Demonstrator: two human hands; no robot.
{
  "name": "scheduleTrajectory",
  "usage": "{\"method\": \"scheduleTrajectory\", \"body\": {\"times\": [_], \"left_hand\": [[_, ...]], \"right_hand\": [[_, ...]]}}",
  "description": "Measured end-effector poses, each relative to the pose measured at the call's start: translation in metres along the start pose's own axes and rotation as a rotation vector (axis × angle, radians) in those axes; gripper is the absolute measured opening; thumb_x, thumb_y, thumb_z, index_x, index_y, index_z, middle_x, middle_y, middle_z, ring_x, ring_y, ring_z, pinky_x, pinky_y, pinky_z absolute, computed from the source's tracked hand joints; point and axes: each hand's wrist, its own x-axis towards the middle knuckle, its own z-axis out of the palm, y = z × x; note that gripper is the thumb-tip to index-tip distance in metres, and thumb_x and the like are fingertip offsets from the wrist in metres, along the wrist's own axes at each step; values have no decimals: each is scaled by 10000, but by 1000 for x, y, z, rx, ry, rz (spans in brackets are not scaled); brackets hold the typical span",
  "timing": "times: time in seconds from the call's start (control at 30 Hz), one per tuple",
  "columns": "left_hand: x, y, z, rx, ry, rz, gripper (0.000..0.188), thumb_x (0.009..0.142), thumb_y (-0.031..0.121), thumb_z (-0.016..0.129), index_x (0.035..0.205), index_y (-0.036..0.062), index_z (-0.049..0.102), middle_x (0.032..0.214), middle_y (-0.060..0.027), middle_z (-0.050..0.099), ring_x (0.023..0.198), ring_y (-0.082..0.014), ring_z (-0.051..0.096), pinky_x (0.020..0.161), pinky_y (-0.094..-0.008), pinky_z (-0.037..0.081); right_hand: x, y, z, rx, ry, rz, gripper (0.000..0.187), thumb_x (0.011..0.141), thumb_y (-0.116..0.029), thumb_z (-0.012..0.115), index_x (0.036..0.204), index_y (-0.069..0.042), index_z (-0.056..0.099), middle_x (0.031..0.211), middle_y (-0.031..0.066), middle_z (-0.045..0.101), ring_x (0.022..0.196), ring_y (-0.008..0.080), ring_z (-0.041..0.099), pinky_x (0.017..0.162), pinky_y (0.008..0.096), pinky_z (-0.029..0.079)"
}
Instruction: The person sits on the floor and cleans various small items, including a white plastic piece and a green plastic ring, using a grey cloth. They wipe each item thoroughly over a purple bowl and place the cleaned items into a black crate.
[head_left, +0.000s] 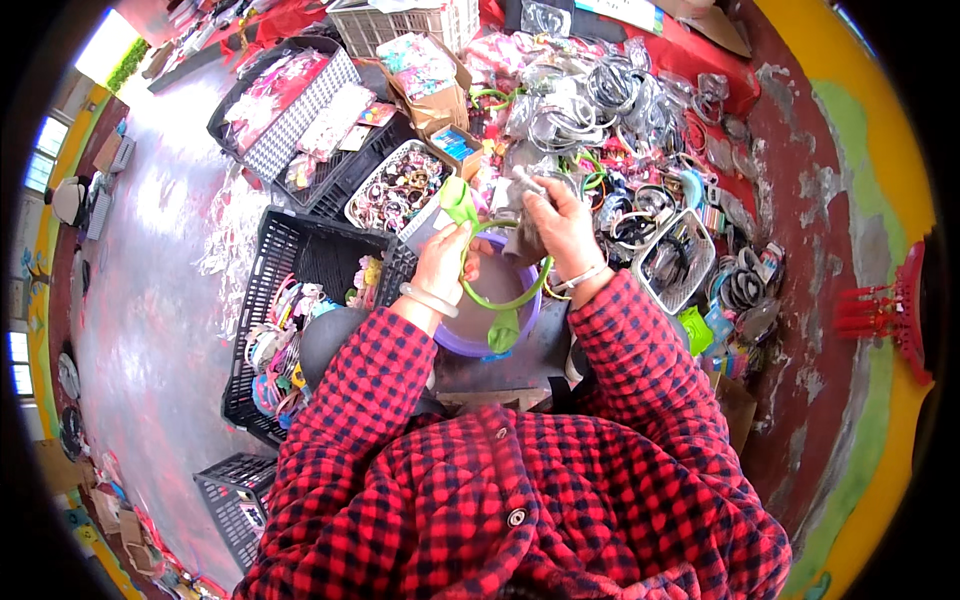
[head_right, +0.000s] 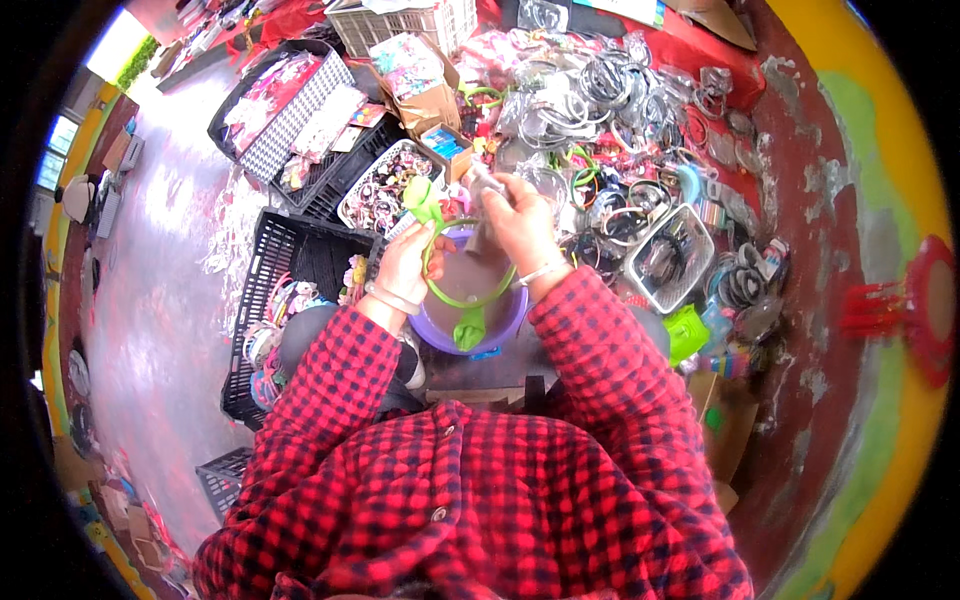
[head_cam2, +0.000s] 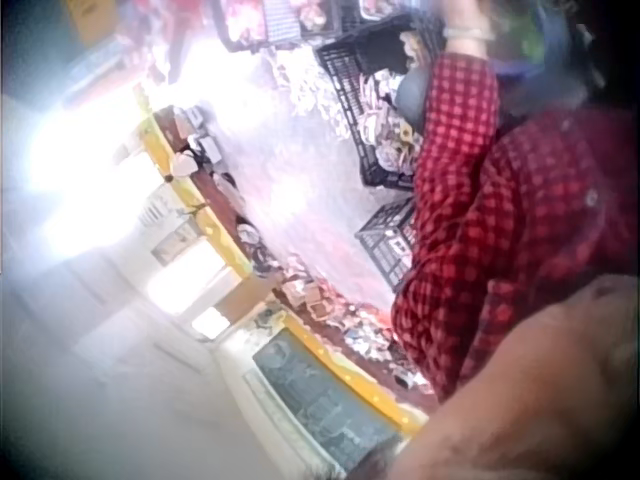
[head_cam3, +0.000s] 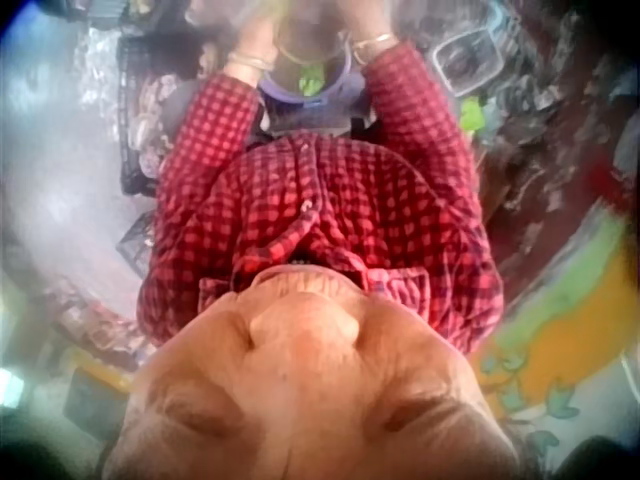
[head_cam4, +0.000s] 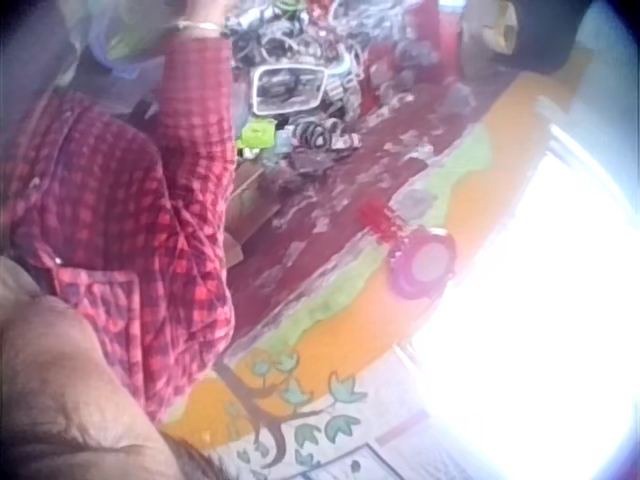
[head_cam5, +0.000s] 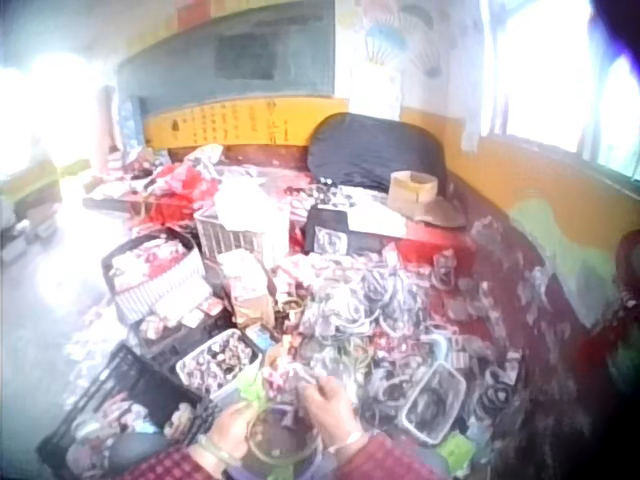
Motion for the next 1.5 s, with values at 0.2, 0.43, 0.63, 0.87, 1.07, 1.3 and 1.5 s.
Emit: {"method": "scheduleTrajectory", "body": {"times": [0.2,0.43,0.63,0.87,1.07,1.3,1.5], "left_hand": [[-6,-4,8,140,-111,-1,171,872,94,392,934,46,544,620,-43,516,426,-85,426,352,-212,300],[-4,-24,0,906,-155,562,130,800,23,424,825,-6,548,659,-146,566,634,-300,570,574,-387,440],[-21,-16,12,1367,-216,877,96,784,59,466,806,50,559,699,-146,569,670,-314,563,564,-405,436],[-1,-4,-12,405,-13,118,183,904,155,415,829,45,540,535,-21,477,416,-103,415,383,-258,343],[-5,-13,1,453,-89,189,177,791,7,373,779,4,549,575,-54,542,470,-138,508,396,-254,359],[-15,-3,8,654,-85,406,123,846,75,498,913,12,580,677,-24,588,547,-117,517,516,-251,419],[0,0,-3,-167,-286,91,432,787,-83,445,1209,-3,396,1124,-114,485,1030,-218,487,915,-332,398]], "right_hand": [[-17,0,11,-523,-327,-648,256,712,30,587,961,-29,605,932,98,568,871,215,545,762,291,448],[-16,11,20,-575,-43,-476,200,704,-70,606,901,-58,637,856,142,566,809,315,564,725,381,459],[6,33,3,-806,-130,-254,239,690,-200,613,887,-74,659,873,172,590,793,363,572,730,401,466],[20,-1,-27,-365,222,-389,176,742,-61,604,912,-18,607,854,117,593,755,235,569,684,323,455],[-22,0,18,-603,-218,-735,192,708,-37,607,898,-60,615,836,121,575,802,301,556,720,356,453],[22,34,-8,-478,71,-318,174,765,-118,587,907,-28,630,747,123,595,706,217,580,639,326,457],[24,11,-29,-5,108,0,172,824,-78,578,977,-2,598,825,-17,581,671,49,503,596,180,412]]}}
